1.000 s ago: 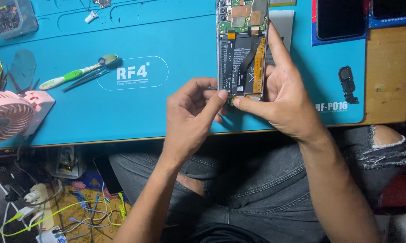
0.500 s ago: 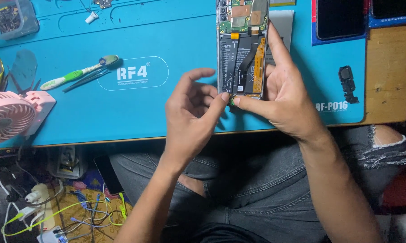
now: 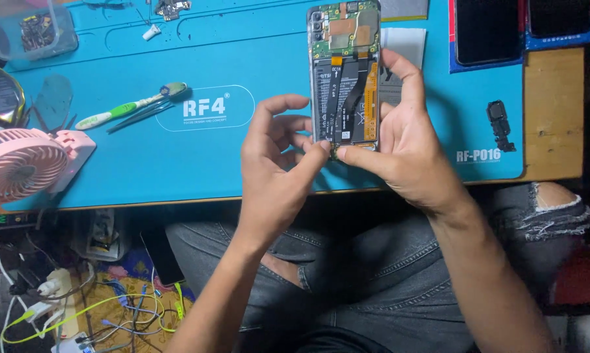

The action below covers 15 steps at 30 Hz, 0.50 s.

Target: Attaching internal components and ribbon cables to a smartphone motherboard during a repair process.

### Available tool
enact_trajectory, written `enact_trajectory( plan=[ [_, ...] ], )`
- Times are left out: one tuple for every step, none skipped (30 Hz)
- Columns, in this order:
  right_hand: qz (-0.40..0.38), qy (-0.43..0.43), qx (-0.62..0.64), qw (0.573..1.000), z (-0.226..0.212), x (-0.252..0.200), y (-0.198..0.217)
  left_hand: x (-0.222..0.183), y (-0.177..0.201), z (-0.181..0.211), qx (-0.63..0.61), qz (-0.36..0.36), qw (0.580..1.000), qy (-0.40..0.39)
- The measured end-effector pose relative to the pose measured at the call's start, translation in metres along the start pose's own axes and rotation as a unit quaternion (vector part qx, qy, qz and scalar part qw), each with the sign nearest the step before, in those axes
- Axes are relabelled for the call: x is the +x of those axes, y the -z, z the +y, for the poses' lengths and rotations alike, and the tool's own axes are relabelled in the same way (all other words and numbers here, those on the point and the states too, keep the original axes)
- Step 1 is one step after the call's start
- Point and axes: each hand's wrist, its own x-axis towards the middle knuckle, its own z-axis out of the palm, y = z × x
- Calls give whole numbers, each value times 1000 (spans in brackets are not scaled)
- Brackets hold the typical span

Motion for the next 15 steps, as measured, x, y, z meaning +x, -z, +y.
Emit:
enact_trajectory(
  plan=[
    [-1,1,-3,1000,-1,-2,-5,-3,4,-2,-2,1,1000,-2],
    [3,-7,-14,1000,-2,-4,-11,-6,9,-4,-37,-6,999,5],
    [7,-17,-27,999,-4,-6,-18,-9,15,-5,-74,-12,997,11],
    [4,-16,-31,999,-4,-8,-25,-13,20,-5,-78,-11,997,9],
    [0,-22,-7,1000,-3,-10,-31,-17,25,-6,-90,-9,996,12],
    [-5,-28,17,999,-3,-12,-38,-21,31,-6,-101,-7,995,16],
    [-8,-27,12,1000,-1,-13,-44,-24,35,-6,-105,-5,994,13],
    [-7,-35,1,999,0,-14,-50,-28,40,-7,-87,2,996,12],
    [-6,-42,-10,999,1,-15,-56,-31,44,-6,-69,9,998,11],
    [-9,-42,-15,999,2,-15,-61,-32,49,-7,-73,12,997,9],
    [-7,-49,-22,999,4,-16,-66,-33,54,-7,-74,16,997,10],
    [-5,-57,-29,998,5,-16,-70,-35,58,-9,-75,20,997,11],
    [-8,-58,-34,998,5,-16,-75,-35,63,-8,-80,23,996,10],
    [-7,-52,-48,997,6,-16,-79,-34,68,-7,-48,41,998,0],
    [-6,-47,-61,997,6,-15,-83,-34,72,-7,-16,60,998,-9]
  ],
)
